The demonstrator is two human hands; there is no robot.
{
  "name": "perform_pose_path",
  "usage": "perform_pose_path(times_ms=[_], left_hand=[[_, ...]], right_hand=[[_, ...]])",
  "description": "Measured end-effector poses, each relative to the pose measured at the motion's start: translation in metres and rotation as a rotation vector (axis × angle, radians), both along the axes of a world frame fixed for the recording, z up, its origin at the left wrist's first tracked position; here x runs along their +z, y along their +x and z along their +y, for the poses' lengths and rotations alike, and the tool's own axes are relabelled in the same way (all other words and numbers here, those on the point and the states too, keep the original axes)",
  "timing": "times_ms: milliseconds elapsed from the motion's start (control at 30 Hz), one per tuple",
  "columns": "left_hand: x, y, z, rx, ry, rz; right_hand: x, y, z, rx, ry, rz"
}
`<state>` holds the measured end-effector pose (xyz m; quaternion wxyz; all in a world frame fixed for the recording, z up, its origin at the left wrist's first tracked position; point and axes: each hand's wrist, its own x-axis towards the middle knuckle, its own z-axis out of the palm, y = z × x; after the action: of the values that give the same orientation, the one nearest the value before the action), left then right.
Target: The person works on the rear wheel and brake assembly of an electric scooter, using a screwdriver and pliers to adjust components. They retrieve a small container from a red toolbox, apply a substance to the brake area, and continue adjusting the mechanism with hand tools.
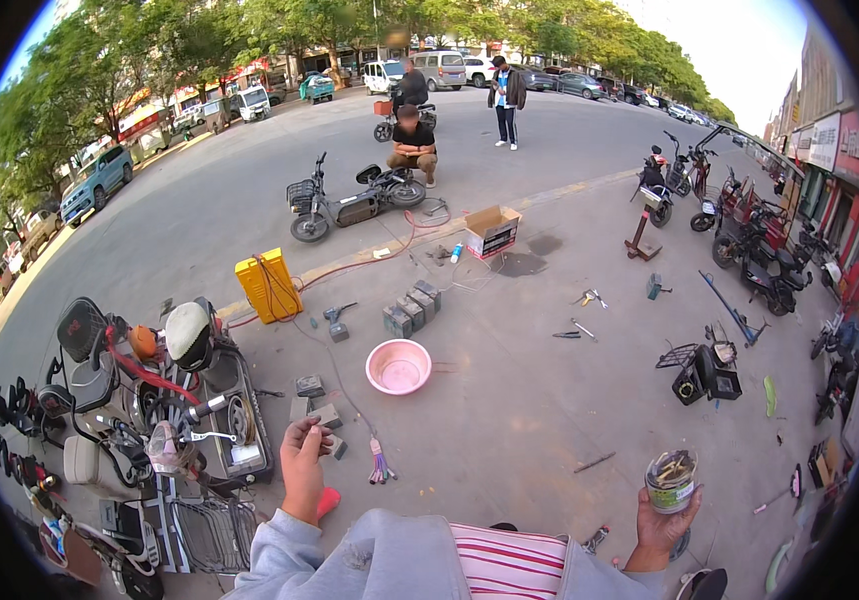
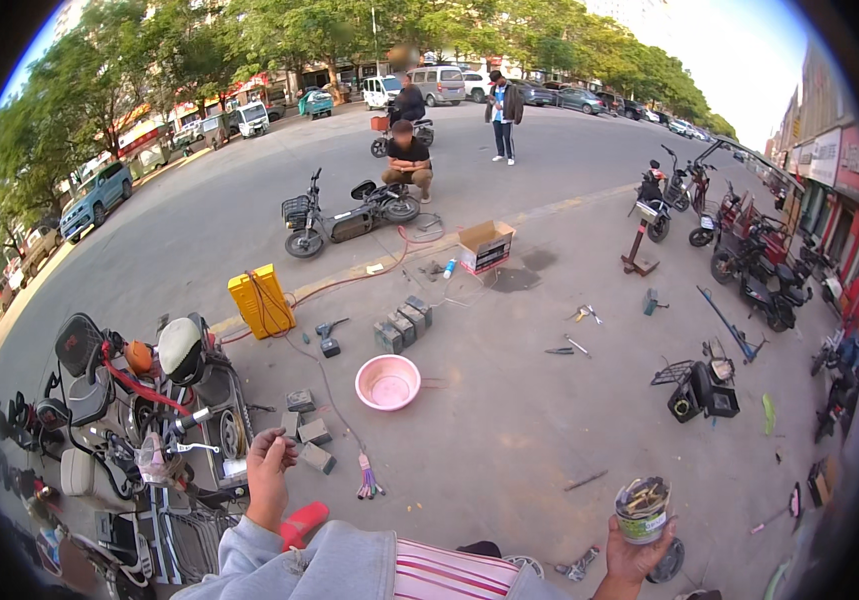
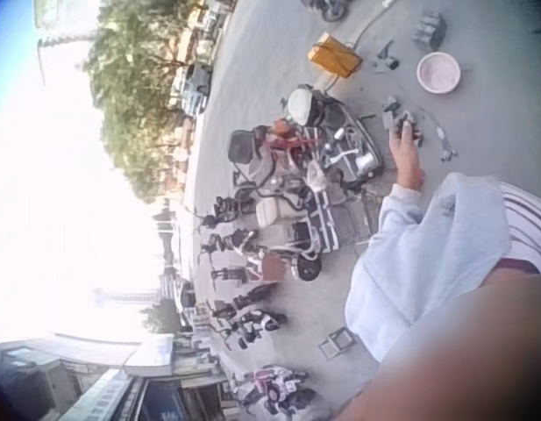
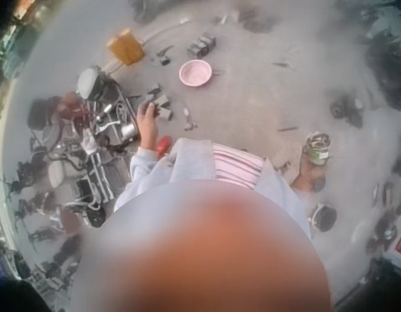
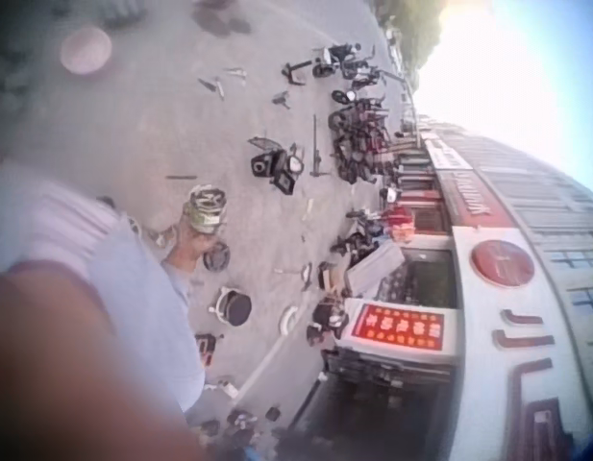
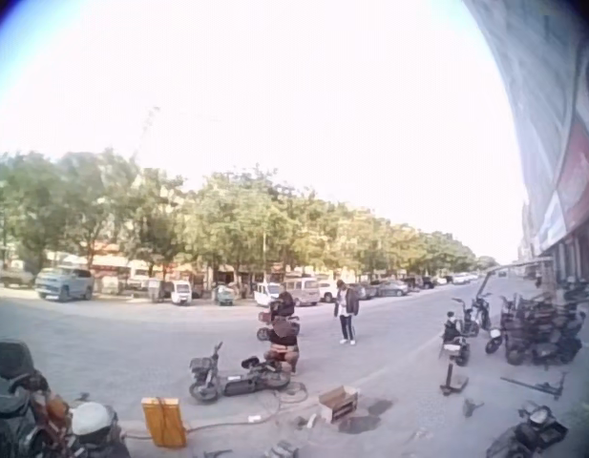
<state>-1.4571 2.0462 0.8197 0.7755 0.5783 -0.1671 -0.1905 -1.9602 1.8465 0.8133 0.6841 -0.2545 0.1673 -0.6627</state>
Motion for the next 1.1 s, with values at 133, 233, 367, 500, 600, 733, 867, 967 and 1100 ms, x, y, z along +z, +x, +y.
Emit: perform_pose_path(times_ms=[133, 233, 367, 500, 600, 733, 867, 967, 1100], left_hand=[[0.001, 0.037, -0.161, -0.151, 0.007, -0.056], [-0.012, 0.066, -0.268, -0.152, 0.033, -0.069], [-0.012, 0.097, -0.386, -0.043, 0.084, 0.045], [-0.001, 0.14, -0.465, 0.012, 0.114, 0.053], [-0.014, 0.185, -0.51, 0.144, 0.083, -0.013], [-0.058, 0.262, -0.6, 0.471, 0.117, 0.156], [-0.064, 0.366, -0.738, 0.628, 0.041, 0.302], [-0.038, 0.438, -0.852, 0.425, -0.062, 0.242], [-0.006, 0.523, -0.987, 0.196, -0.139, 0.078]], right_hand=[[-0.022, 0.018, -0.099, -0.286, 0.191, -0.003], [-0.046, 0.048, -0.196, -0.251, 0.241, -0.022], [-0.036, 0.11, -0.358, -0.172, 0.336, -0.04], [-0.01, 0.205, -0.527, 0.06, 0.315, 0.06], [-0.013, 0.286, -0.644, 0.161, 0.179, 0.142], [-0.033, 0.393, -0.779, 0.29, 0.111, 0.224], [-0.034, 0.493, -0.893, 0.308, 0.162, 0.208], [-0.023, 0.55, -0.97, 0.259, 0.14, 0.271], [-0.016, 0.615, -1.069, 0.241, 0.211, 0.234]])
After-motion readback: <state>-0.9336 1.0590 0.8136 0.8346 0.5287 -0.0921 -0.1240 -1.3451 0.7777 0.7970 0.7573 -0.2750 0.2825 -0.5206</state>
